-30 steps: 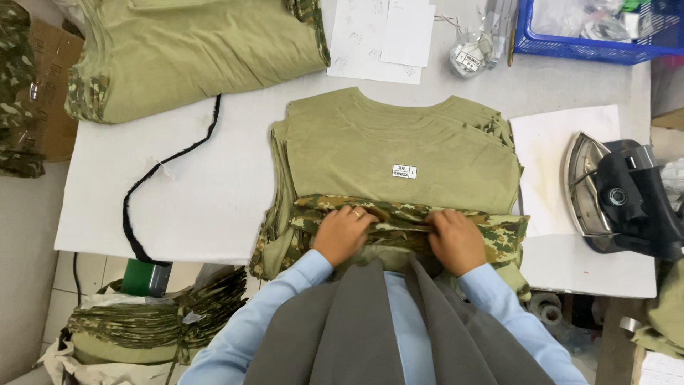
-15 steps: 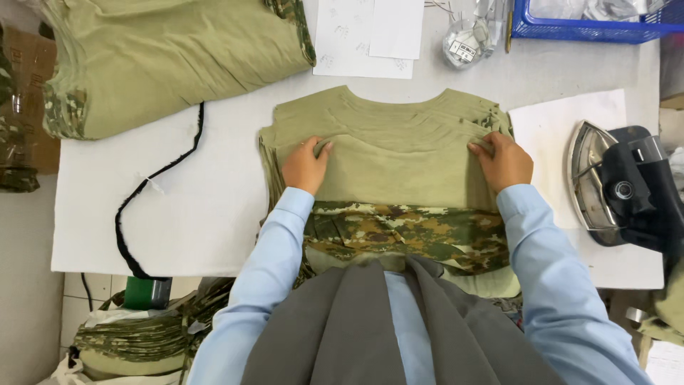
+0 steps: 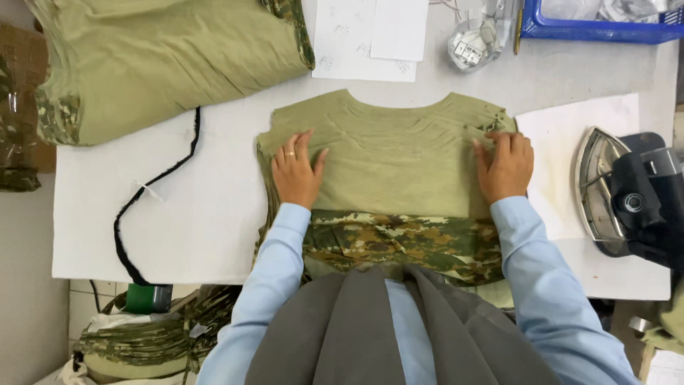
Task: The person irons a stack of folded military-style shirts on a white table. They repeatedly pick up a small white label, place it on the chest area of the top shirt, and press it with a steam iron. The person then folds the shirt and moves it to a separate pile before repeating the process with the next shirt in the stack.
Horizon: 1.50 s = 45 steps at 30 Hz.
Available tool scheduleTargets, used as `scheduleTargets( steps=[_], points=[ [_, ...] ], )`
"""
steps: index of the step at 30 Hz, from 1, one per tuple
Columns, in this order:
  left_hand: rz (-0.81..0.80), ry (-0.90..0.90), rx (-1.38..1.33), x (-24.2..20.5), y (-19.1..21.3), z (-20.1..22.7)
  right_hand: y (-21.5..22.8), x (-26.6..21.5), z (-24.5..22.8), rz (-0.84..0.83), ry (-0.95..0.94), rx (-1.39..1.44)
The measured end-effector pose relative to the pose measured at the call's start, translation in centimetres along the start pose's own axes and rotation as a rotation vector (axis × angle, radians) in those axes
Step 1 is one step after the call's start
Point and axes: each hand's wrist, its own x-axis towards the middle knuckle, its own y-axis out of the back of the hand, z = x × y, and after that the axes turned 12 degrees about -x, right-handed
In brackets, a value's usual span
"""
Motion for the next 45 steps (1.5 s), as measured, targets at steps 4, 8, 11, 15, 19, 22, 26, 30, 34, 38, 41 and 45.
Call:
scheduleTargets(
  steps=[4, 8, 11, 15, 19, 22, 26, 30, 34, 38, 41, 45],
  points=[
    [-0.110, -0.397, -0.158, -1.6, -0.5, 4.6, 1.6, 2.6, -2.2, -0.124, 0.131, 0.148],
    [-0.392, -0.309, -0.210, -3.0, -1.5, 5.6, -0.8, 11.8, -1.2, 0.050, 0.168, 0.104],
    [-0.455, -0.276, -0.126, -2.7, -1.4, 5.4, -2.6, 18.3, -1.3, -0.044, 0.048, 0.199],
    [-0.442, -0.276, -0.147, -2.5, -1.1, 5.4, -6.7, 20.6, -0.8, -0.242, 0.064, 0.036],
    [-0.463, -0.264, -0.192, -2.5, -1.3, 5.2, -2.9, 19.2, -1.2, -0.119, 0.032, 0.253],
    [-0.463, -0.264, -0.185, -2.5, -1.1, 5.3, -1.2, 17.3, -0.5, -0.007, -0.018, 0.387],
    [-0.428, -0.250, -0.153, -3.3, -2.0, 6.3, 5.9, 11.5, -5.0, -0.125, -0.188, 0.757],
    [-0.487, -0.083, -0.335, -4.7, -1.9, 8.8, 8.0, 2.4, -10.0, -0.550, -0.325, 1.145],
    [-0.493, -0.029, -0.285, -5.9, -1.8, 9.2, 7.0, -3.2, -10.7, -0.577, -0.452, 1.080],
    [-0.456, 0.065, -0.235, -5.8, -0.9, 8.6, 7.6, -4.1, -9.3, -0.455, -0.257, 0.675],
    [-0.441, 0.146, -0.141, -5.8, -1.0, 8.2, 7.6, -3.9, -8.8, -0.403, -0.199, 0.488],
    [-0.474, 0.193, -0.145, -5.2, -1.1, 9.3, 6.8, -3.3, -9.1, -0.382, -0.186, 0.441]
  ],
)
